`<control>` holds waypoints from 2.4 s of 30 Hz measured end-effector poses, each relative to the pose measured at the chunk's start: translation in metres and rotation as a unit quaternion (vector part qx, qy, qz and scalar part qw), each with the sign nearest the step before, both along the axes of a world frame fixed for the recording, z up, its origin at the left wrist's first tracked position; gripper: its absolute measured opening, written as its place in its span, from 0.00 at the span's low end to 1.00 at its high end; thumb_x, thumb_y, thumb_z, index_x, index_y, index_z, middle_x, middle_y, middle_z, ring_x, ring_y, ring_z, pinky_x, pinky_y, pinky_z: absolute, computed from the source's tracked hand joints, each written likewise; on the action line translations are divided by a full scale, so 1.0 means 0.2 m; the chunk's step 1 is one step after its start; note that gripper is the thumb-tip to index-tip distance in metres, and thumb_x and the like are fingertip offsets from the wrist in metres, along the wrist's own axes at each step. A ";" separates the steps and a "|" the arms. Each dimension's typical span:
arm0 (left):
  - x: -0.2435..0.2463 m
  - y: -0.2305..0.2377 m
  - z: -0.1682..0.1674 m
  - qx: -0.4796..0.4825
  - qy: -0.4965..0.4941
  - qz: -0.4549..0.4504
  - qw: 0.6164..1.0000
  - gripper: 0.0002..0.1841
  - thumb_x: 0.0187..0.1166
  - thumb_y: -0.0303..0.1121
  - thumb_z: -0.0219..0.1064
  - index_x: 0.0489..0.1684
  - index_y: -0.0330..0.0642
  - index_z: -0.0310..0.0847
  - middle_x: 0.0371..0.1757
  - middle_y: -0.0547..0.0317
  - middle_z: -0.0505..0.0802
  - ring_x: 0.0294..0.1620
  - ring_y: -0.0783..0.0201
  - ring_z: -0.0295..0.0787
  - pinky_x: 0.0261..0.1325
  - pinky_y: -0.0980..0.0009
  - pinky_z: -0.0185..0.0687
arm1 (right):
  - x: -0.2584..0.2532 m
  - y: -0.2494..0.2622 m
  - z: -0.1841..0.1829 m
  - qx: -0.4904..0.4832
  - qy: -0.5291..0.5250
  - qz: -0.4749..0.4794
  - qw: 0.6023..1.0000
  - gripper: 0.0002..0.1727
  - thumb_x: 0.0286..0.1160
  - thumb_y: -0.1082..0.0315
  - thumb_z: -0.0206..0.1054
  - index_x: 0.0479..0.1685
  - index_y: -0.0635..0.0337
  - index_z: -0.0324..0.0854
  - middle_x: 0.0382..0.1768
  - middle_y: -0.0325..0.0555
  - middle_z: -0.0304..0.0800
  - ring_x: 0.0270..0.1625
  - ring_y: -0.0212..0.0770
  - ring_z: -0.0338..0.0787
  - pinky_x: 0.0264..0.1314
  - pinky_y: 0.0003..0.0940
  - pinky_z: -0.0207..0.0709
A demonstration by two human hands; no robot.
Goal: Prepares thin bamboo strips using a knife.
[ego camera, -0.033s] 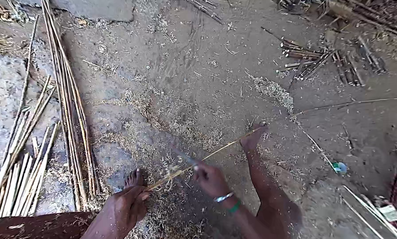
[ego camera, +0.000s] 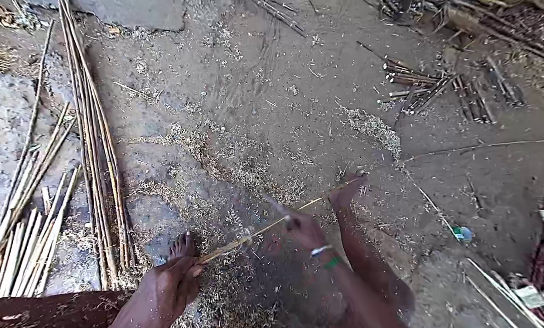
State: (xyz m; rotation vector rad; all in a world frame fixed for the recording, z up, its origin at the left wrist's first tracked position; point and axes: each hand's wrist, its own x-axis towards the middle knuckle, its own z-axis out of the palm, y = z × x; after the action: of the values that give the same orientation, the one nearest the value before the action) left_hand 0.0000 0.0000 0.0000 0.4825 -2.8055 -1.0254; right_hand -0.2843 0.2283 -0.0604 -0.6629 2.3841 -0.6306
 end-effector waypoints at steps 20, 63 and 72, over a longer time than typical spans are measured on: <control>0.01 0.01 0.01 -0.031 -0.007 0.010 0.999 0.16 0.81 0.35 0.58 0.43 0.32 0.91 0.33 0.43 0.93 0.29 0.46 0.94 0.33 0.51 0.90 | -0.14 0.10 -0.23 -0.020 -0.058 -0.152 0.986 0.21 0.91 0.65 0.53 0.78 0.61 0.75 0.37 0.52 0.94 0.29 0.43 0.89 0.35 0.44 0.85; -0.06 -0.08 0.14 0.276 -0.191 0.017 0.942 0.19 0.92 0.43 0.52 0.50 0.38 0.84 0.32 0.56 0.87 0.28 0.62 0.84 0.37 0.59 0.85 | 0.56 -0.13 0.22 -0.337 -0.221 -0.143 0.904 0.31 0.90 0.70 0.48 0.90 0.70 0.51 0.30 0.49 0.92 0.30 0.41 0.93 0.35 0.39 0.90; -0.13 -0.03 0.22 0.529 -0.232 0.029 0.815 0.15 0.95 0.39 0.49 0.48 0.45 0.82 0.28 0.70 0.80 0.21 0.75 0.75 0.26 0.77 0.77 | 0.12 0.21 0.41 -0.233 -0.019 -0.138 0.962 0.27 0.92 0.68 0.50 0.89 0.57 0.62 0.39 0.43 0.96 0.17 0.29 0.79 0.19 0.25 0.74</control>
State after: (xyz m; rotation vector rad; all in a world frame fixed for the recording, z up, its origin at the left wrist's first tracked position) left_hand -0.0269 -0.0050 0.0431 0.9937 -2.1882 -2.7224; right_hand -0.2603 0.2707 0.0221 -0.4997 2.3229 -1.3394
